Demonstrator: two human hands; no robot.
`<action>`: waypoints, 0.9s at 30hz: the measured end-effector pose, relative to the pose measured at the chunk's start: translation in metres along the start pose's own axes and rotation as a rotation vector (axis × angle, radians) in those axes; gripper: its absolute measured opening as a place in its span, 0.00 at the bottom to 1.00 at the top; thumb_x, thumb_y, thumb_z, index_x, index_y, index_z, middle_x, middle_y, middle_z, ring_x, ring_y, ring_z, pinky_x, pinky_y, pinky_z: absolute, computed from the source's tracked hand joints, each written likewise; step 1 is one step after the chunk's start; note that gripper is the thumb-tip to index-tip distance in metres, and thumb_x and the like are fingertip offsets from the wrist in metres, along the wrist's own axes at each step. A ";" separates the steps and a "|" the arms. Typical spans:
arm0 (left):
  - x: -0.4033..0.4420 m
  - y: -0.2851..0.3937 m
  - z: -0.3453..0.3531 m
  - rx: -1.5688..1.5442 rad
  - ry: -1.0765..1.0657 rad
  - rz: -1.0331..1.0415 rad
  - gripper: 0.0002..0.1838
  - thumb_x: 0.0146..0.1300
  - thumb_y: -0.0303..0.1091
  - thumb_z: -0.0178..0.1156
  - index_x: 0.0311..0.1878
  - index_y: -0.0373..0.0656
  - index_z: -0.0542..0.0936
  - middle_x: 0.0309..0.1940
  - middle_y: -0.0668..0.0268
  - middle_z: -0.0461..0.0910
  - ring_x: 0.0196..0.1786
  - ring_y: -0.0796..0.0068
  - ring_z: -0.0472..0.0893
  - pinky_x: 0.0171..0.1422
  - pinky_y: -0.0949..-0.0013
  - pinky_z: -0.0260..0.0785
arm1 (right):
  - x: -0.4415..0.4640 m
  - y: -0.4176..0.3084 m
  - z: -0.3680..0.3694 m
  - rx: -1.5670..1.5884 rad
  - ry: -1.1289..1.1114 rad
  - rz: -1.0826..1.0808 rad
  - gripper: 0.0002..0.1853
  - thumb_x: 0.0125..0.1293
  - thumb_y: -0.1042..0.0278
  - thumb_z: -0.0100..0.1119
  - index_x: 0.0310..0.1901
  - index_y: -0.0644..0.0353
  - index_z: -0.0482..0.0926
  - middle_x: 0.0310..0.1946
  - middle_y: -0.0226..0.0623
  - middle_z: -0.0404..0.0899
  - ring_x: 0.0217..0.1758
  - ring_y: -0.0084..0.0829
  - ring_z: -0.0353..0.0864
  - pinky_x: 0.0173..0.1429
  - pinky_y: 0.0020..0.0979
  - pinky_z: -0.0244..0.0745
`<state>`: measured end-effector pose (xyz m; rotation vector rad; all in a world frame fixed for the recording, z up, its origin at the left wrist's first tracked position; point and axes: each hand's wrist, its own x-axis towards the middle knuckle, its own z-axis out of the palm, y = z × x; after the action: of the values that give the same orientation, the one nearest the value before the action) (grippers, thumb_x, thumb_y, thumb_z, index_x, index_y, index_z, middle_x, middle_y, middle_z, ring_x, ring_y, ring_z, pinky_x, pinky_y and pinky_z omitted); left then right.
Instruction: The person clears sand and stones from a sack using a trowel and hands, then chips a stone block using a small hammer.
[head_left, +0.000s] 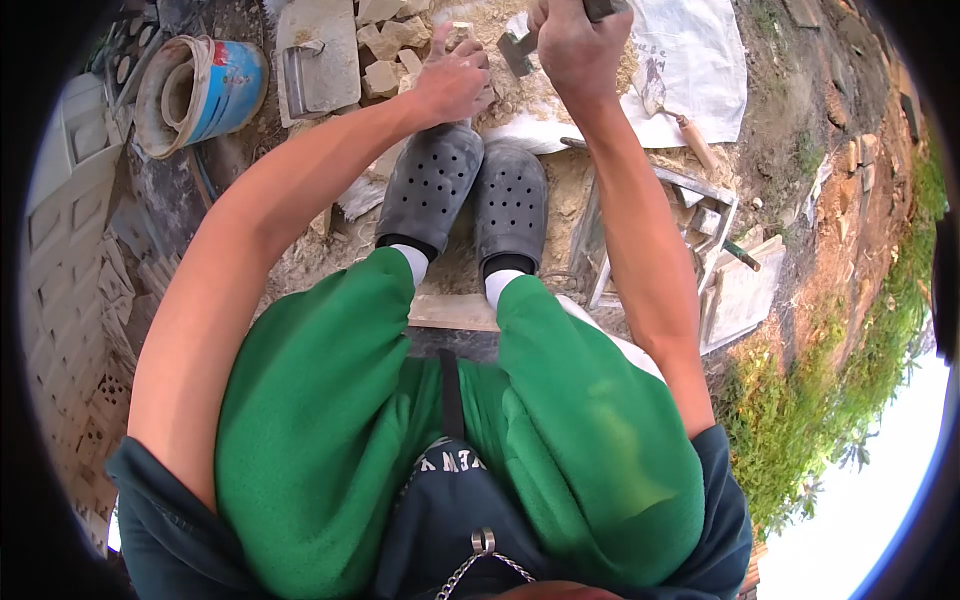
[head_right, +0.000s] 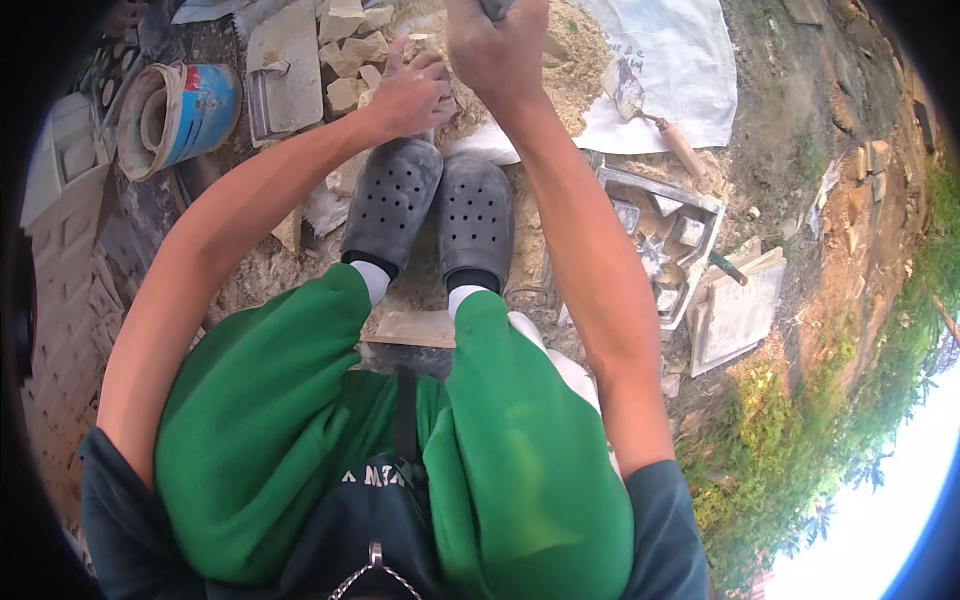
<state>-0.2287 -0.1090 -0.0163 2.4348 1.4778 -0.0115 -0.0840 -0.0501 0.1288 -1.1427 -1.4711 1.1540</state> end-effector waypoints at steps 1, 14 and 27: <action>0.001 -0.002 -0.001 -0.034 -0.005 0.009 0.15 0.58 0.48 0.63 0.39 0.48 0.88 0.46 0.68 0.82 0.68 0.67 0.71 0.80 0.37 0.24 | 0.000 -0.009 -0.002 0.073 -0.001 -0.078 0.21 0.76 0.65 0.49 0.20 0.57 0.68 0.14 0.24 0.64 0.18 0.18 0.63 0.23 0.28 0.58; 0.003 0.007 0.005 -0.032 0.075 -0.001 0.20 0.61 0.52 0.62 0.49 0.49 0.83 0.44 0.64 0.83 0.61 0.64 0.76 0.76 0.42 0.42 | -0.009 -0.002 -0.028 0.309 0.222 -0.092 0.24 0.77 0.64 0.47 0.18 0.57 0.65 0.14 0.26 0.62 0.17 0.20 0.61 0.24 0.28 0.56; 0.039 0.010 0.000 -0.492 -0.024 -0.434 0.13 0.64 0.42 0.60 0.40 0.41 0.82 0.37 0.51 0.84 0.46 0.48 0.83 0.52 0.49 0.74 | -0.013 -0.005 -0.039 0.383 0.263 -0.096 0.24 0.72 0.71 0.48 0.17 0.51 0.54 0.11 0.23 0.51 0.12 0.20 0.47 0.19 0.30 0.46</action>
<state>-0.2015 -0.0790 -0.0201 1.7000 1.7248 0.2049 -0.0442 -0.0582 0.1382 -0.9069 -1.0385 1.1121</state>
